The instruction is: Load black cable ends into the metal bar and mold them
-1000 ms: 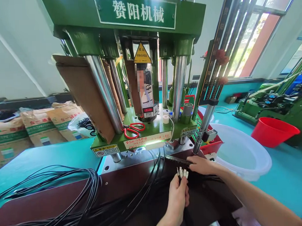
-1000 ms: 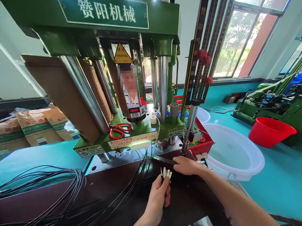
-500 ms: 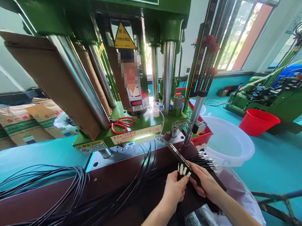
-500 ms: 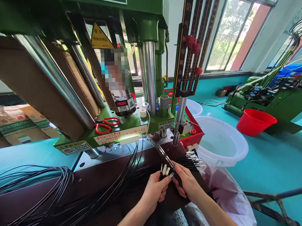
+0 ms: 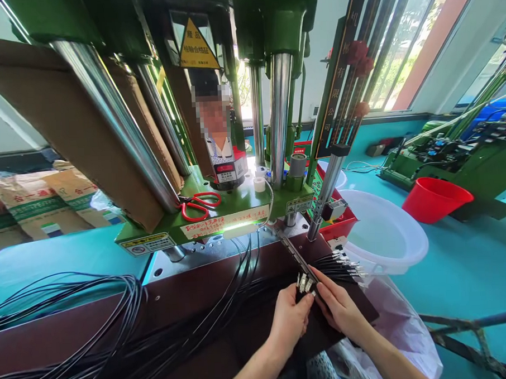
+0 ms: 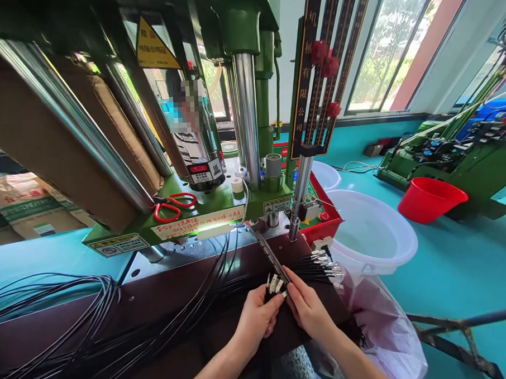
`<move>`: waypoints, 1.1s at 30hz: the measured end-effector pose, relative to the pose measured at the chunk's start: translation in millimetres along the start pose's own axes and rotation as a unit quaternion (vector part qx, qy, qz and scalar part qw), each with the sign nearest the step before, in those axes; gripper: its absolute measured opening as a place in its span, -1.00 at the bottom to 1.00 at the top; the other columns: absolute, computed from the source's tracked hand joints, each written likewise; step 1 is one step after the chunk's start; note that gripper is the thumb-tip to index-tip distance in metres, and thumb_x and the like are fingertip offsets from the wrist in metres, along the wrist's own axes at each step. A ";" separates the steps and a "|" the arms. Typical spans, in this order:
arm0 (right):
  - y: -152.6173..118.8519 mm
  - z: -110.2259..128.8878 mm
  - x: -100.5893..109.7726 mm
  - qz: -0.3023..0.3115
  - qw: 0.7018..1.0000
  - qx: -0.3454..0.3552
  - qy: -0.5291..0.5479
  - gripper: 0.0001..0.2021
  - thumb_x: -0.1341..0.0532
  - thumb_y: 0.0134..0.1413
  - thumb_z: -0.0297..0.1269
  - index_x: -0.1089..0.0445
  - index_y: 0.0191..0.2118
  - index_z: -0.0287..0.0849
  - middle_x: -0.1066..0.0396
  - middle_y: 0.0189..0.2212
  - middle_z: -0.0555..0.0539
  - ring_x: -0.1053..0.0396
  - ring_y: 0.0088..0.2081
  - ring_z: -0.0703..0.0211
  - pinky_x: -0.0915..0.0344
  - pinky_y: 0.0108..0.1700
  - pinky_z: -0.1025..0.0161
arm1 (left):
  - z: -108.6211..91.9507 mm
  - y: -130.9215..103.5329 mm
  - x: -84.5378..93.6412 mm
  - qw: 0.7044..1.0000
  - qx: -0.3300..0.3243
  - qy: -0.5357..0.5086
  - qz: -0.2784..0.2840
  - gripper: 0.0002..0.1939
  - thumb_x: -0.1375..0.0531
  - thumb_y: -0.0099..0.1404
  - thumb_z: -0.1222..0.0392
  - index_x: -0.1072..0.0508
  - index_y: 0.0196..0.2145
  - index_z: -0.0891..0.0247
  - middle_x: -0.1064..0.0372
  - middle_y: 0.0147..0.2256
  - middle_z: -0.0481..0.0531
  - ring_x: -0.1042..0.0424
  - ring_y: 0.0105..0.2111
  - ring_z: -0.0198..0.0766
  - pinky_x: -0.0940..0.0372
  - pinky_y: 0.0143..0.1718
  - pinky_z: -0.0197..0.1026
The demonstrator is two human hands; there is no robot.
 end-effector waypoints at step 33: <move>-2.1 -4.8 6.1 0.051 0.999 -0.015 0.009 -0.38 -0.12 0.01 0.08 -0.11 0.14 -0.15 0.00 -0.73 0.17 0.11 -0.77 0.47 0.23 -0.77 0.48 | -10.3 0.0 21.2 0.987 -0.079 -0.097 -0.097 -0.64 -0.13 0.09 -0.11 -0.19 -0.51 0.25 -0.02 -0.70 -0.21 -0.03 -0.70 -0.50 0.00 -0.68 -0.40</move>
Point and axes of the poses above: each hand's wrist, its own y-axis towards the middle knuckle, its own x-axis out of the back of the hand, z = x × y, the point moved 3 cm from there along y, towards the middle knuckle
